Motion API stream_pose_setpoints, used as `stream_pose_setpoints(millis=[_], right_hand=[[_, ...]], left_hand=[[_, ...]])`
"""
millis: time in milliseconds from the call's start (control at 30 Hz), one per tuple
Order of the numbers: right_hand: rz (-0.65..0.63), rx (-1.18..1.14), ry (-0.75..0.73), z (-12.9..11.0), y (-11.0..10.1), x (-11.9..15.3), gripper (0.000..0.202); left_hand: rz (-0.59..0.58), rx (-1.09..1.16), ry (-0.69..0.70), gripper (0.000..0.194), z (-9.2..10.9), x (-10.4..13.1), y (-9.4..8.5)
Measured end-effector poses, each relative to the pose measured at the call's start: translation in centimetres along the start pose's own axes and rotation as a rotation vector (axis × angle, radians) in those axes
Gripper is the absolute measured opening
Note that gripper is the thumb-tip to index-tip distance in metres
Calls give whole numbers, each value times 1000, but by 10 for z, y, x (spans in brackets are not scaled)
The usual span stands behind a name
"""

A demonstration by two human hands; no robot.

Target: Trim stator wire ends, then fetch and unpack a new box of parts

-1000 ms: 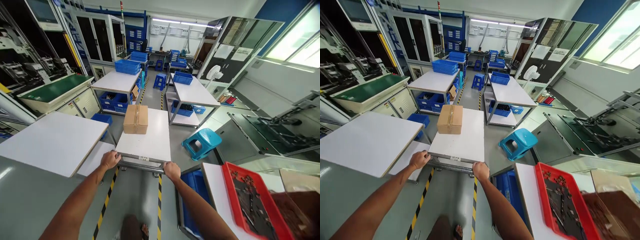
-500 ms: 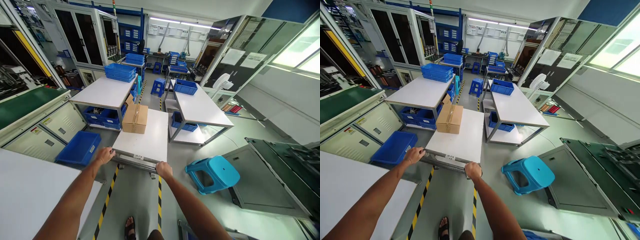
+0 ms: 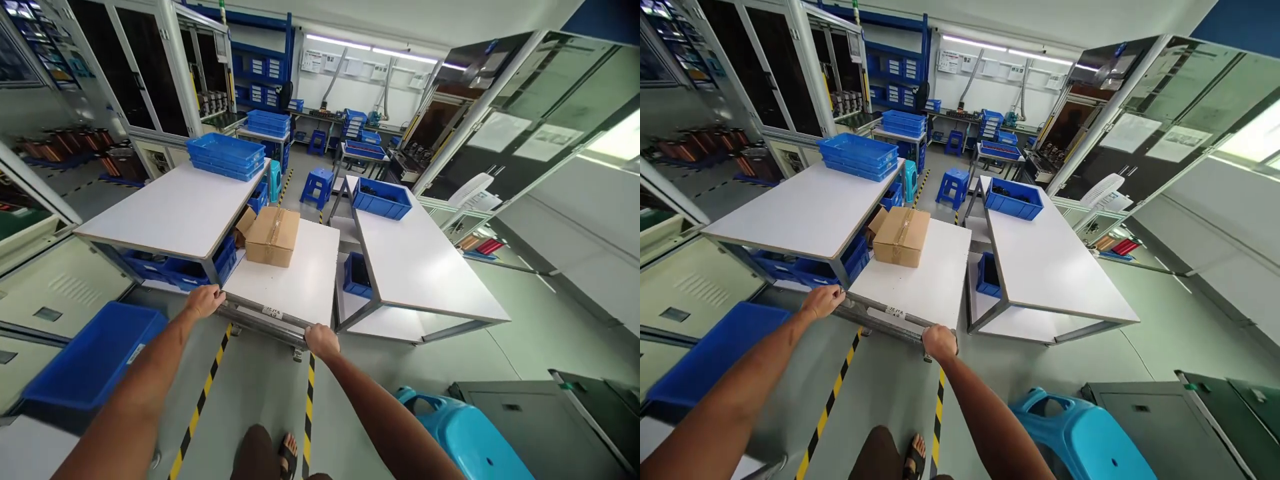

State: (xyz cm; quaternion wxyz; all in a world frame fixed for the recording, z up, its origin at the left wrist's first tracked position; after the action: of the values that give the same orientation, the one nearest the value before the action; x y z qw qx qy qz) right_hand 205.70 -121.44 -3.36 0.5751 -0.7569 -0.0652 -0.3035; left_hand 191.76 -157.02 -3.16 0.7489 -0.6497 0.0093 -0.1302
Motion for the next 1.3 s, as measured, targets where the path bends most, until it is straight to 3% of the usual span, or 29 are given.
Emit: stream_pose_setpoints(millis=[167,333,500,667,867,1100,1200,1300], right_hand=[[31,10,29,0,-69,-113,34],[51,-1,85,5,-151,-214,34],[48,10,123,23,-234,-301,34],[43,25,113,48,-299,-384,33],[17,41,77,74,-356,-479,33],[-16,75,85,90,-403,-548,28],[-19,82,118,97,-414,-567,33],[-16,70,200,97,-418,-579,37]], left_hand=[[-7,25,26,33,26,-127,-19],[-40,31,68,38,68,-243,-42],[-110,36,154,39,121,-338,-59],[-171,65,201,35,168,-416,-71],[-248,161,287,31,209,-489,-90],[-389,282,435,34,233,-533,-102],[-471,314,517,50,235,-548,-96],[-598,344,680,84,231,-572,-86]])
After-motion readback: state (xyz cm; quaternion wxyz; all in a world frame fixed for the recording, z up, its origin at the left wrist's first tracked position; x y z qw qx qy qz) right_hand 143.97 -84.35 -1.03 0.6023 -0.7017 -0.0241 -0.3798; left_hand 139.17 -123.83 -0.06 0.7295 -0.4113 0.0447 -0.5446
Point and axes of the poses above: each hand's wrist, its own x-axis away from the middle knuckle, its own y-axis out of the palm, z = x × y, the point moved 4 cm from there along -x, towards the middle knuckle, and after that the axes turned 4 degrees about -z, right-handed, at the moved point
